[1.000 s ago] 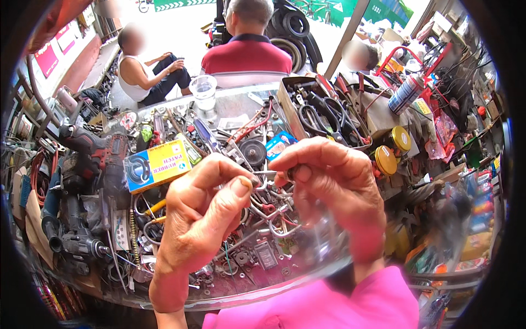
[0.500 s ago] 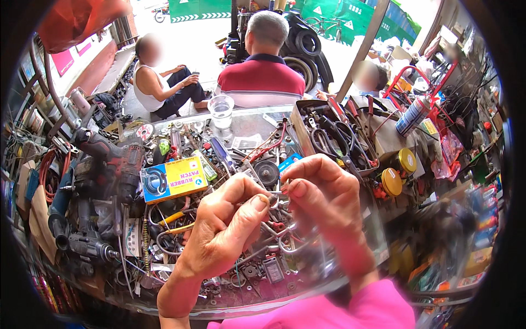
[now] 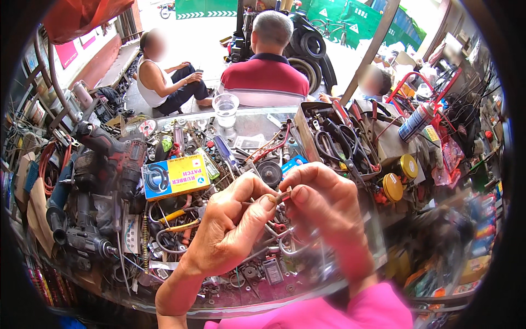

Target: The person assembles small mechanical parts on a cluttered workbench. They repeatedly thread a red wire through a metal spring and attach small metal components, handling the parts one at a time.

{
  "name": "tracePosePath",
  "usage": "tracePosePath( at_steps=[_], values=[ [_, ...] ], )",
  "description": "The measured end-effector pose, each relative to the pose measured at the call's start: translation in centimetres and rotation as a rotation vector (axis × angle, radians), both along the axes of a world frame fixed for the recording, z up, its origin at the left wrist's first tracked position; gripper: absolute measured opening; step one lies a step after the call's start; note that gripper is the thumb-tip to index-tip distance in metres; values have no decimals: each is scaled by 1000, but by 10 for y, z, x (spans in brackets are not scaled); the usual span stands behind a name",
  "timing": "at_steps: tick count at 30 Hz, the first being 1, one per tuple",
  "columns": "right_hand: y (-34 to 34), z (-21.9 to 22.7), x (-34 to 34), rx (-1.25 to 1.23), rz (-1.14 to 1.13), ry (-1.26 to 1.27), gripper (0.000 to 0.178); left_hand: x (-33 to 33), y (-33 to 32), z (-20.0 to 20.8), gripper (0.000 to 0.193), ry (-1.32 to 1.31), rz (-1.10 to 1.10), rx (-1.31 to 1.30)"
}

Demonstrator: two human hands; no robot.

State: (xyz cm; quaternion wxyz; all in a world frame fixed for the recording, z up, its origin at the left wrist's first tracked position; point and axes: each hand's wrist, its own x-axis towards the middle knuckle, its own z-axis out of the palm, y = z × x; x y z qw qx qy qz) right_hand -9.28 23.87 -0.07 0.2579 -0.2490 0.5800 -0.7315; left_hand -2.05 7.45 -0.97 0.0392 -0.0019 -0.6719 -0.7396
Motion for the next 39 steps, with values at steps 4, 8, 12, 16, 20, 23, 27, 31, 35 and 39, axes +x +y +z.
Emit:
tracePosePath(
  at_steps=[4, 8, 12, 16, 20, 23, 27, 31, 35, 39],
  values=[
    [-1, 0, 1, 31, -43, 67, 21, 0, 0, -1, 12, 24, 19, -66],
    [-2, -2, 5, 99, -107, 265, 20, -1, 2, 0, 11, 22, 40, -56],
    [-3, -8, 3, 120, -135, 453, 20, -3, 4, -4, 10, 73, 70, -85],
    [-3, 0, 10, 120, -127, 263, 22, -2, 5, -1, 9, 86, 68, -49],
    [-1, 5, 10, 102, -117, 162, 22, -1, 4, 0, 8, 100, 51, -59],
    [1, 4, 11, 99, -124, 213, 22, -1, 4, 1, 7, 123, 51, -83],
    [-2, 2, 12, 90, -123, 224, 22, -3, 4, -3, 7, 206, 87, -174],
    [-5, -1, 13, 104, -160, 327, 22, -4, 4, -5, 7, 198, 101, -148],
    [-5, -3, 13, 111, -172, 374, 21, -4, 5, -7, 8, 200, 119, -155],
    [-6, -8, 9, 136, -198, 501, 20, -6, 7, -10, 9, 229, 145, -194]
  ],
)
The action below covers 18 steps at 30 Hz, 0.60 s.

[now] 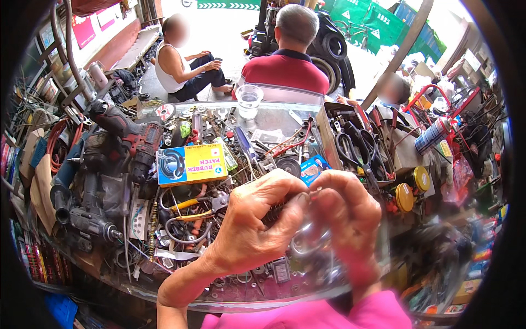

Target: The person assembles small mechanical parts on a cluttered workbench. They repeatedly thread a red wire through a metal spring and attach small metal components, handling the parts one at a time.

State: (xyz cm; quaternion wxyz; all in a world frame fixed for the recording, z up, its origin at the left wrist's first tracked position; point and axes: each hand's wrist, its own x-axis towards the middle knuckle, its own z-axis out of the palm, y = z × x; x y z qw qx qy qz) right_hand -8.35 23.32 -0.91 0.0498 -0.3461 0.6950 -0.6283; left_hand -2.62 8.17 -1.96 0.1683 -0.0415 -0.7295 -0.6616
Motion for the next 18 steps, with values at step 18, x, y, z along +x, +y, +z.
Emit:
tracePosePath(
  at_steps=[18],
  values=[
    [1, -2, -1, -93, -108, -133, 22, 0, 3, -3, 8, -1, 8, 30]
  ],
)
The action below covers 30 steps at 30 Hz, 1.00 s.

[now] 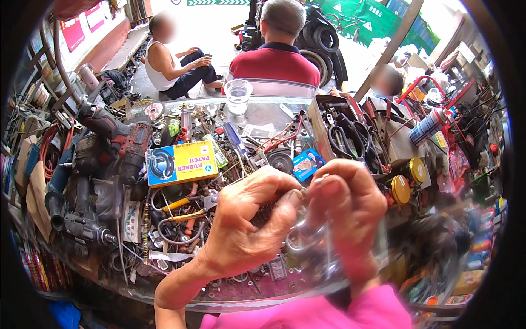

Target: The person assembles small mechanical parts on a cluttered workbench. They repeatedly thread a red wire through a metal spring and attach small metal components, handling the parts one at a time.

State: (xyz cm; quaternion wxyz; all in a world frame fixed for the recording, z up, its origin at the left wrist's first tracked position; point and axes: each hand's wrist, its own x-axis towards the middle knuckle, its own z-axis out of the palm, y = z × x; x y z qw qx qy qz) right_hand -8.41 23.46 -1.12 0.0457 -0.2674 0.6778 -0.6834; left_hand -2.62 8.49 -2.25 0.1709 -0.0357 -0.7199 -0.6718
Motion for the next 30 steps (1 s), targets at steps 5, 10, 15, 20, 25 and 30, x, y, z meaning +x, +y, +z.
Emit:
tracePosePath(
  at_steps=[5, 10, 15, 20, 25, 30],
  values=[
    [4, 15, -3, -189, -32, -113, 22, -1, -2, 2, 8, -65, -6, 20],
    [5, 8, -8, -195, 111, -215, 18, -2, -1, -1, 9, -70, -44, 53],
    [0, -2, -9, -101, 111, -99, 18, -1, -1, 6, 10, -132, -101, 102],
    [2, -2, -10, -43, 135, 0, 19, 2, -4, 0, 10, -84, -109, 27],
    [11, 16, -5, 48, 188, -86, 20, 6, -5, 14, 5, -146, -101, 1],
    [13, 18, -14, 174, 148, 278, 18, 5, -3, 15, 4, -104, -136, -45]
  ],
)
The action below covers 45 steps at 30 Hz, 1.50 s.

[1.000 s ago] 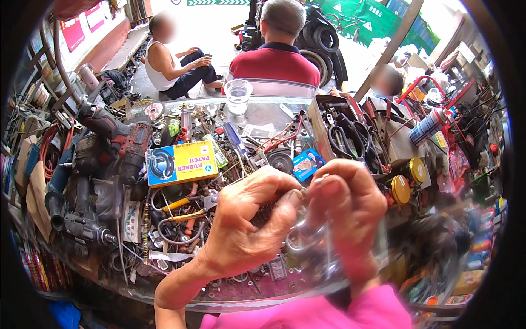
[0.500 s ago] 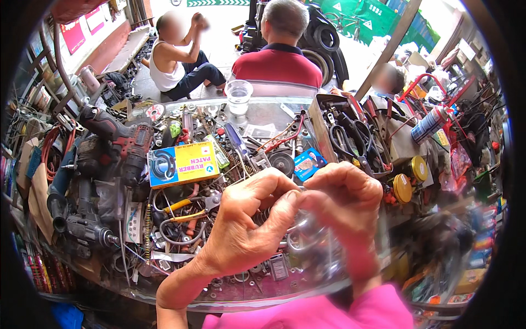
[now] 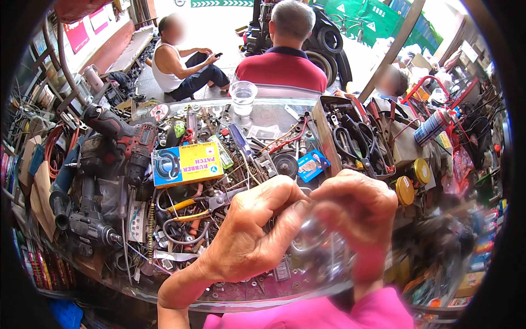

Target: The person assembles small mechanical parts on a cluttered workbench. They repeatedly thread a red wire through a metal spring and attach small metal components, handling the parts one at a time.

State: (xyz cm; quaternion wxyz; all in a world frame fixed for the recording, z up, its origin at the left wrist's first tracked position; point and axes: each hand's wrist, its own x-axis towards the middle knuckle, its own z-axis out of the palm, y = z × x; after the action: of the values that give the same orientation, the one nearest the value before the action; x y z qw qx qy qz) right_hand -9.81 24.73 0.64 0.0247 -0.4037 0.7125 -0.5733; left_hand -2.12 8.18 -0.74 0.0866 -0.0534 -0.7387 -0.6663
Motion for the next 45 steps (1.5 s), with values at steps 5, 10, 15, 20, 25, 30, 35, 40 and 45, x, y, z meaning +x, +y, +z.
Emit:
tracePosePath(
  at_steps=[5, 10, 15, 20, 25, 30, 35, 40, 45],
  values=[
    [-4, -3, 0, 28, -80, 195, 21, -1, 0, -2, 4, -24, -21, 23],
    [-6, -7, -3, 80, -101, 362, 18, -1, -1, -4, 3, -33, -1, 33],
    [-6, -7, -4, 153, -132, 415, 23, -2, -2, -6, 3, 33, -13, -55],
    [-4, -9, -7, 192, -132, 431, 34, -5, -1, -6, 3, 103, -71, -113],
    [-4, -11, -7, 203, -143, 420, 42, -7, 0, -11, 4, 186, -90, -170],
    [-2, -10, -4, 219, -135, 396, 40, -8, 3, -15, 8, 200, -52, -114],
    [-5, -1, 5, 191, -154, 298, 38, -6, 3, -12, 12, 200, -17, -115],
    [4, -6, -1, 316, -67, 313, 38, -5, -1, -12, 6, 174, -93, -159],
    [1, -3, -5, 278, -72, 247, 39, -6, 2, -11, 5, 116, -93, -98]
  ],
)
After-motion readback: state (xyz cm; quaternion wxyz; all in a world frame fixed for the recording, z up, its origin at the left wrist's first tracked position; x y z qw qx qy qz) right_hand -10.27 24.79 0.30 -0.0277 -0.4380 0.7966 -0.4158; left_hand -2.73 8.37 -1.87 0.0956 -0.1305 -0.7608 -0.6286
